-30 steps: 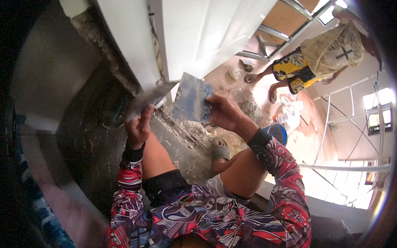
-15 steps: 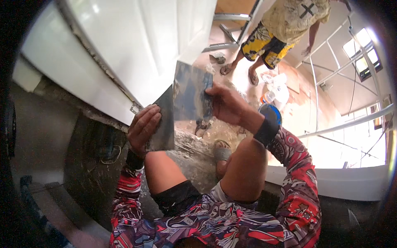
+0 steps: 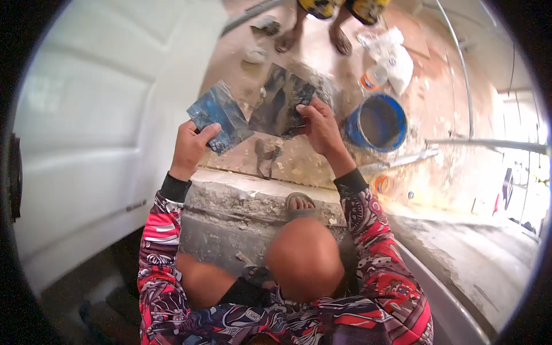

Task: The person mixes cement paste using two putty knives and applies it onto the edge of the door frame.

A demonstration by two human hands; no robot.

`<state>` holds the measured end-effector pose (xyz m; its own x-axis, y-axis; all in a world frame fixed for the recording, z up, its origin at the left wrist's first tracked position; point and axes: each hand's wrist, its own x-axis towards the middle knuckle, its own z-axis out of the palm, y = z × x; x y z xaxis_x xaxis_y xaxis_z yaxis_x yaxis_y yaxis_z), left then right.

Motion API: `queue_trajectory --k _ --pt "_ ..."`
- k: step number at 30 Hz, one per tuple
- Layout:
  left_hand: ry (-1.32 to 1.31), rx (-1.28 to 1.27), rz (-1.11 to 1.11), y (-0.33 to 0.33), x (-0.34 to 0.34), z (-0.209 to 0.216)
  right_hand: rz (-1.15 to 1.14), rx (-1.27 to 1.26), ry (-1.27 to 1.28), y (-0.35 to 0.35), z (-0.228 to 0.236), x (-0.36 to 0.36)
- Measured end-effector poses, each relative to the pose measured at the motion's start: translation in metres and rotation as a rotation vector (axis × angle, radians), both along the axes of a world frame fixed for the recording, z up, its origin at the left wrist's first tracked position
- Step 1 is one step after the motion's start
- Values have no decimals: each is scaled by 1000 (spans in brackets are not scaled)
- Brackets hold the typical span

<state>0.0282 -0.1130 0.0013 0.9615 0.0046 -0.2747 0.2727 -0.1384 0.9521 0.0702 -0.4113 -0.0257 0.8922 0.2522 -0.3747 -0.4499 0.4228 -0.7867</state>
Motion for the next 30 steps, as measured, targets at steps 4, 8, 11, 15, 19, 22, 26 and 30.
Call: queue_trajectory --k 4,8,11,15,19,22,26,30 --pt "165 41 -139 -11 52 -94 -100 -175 103 -37 -119 -2" --pt "260 214 -127 -33 57 -212 -122 -327 350 -77 -203 -55" --pt "149 475 -169 -33 49 -301 -166 -261 470 -84 -235 -77" --pt "-12 526 -357 -73 81 -350 -270 -249 556 -107 -273 -76" --pt "-36 765 -507 -110 144 -387 -245 -338 463 -127 -278 -62" --pt "-90 814 -452 -113 201 -410 -262 -337 451 -120 -269 -58" --pt "-181 903 -480 -131 268 -414 -277 -342 490 -119 -254 -65" --pt "24 905 -608 -187 277 -406 -325 -383 554 -147 -250 -88"
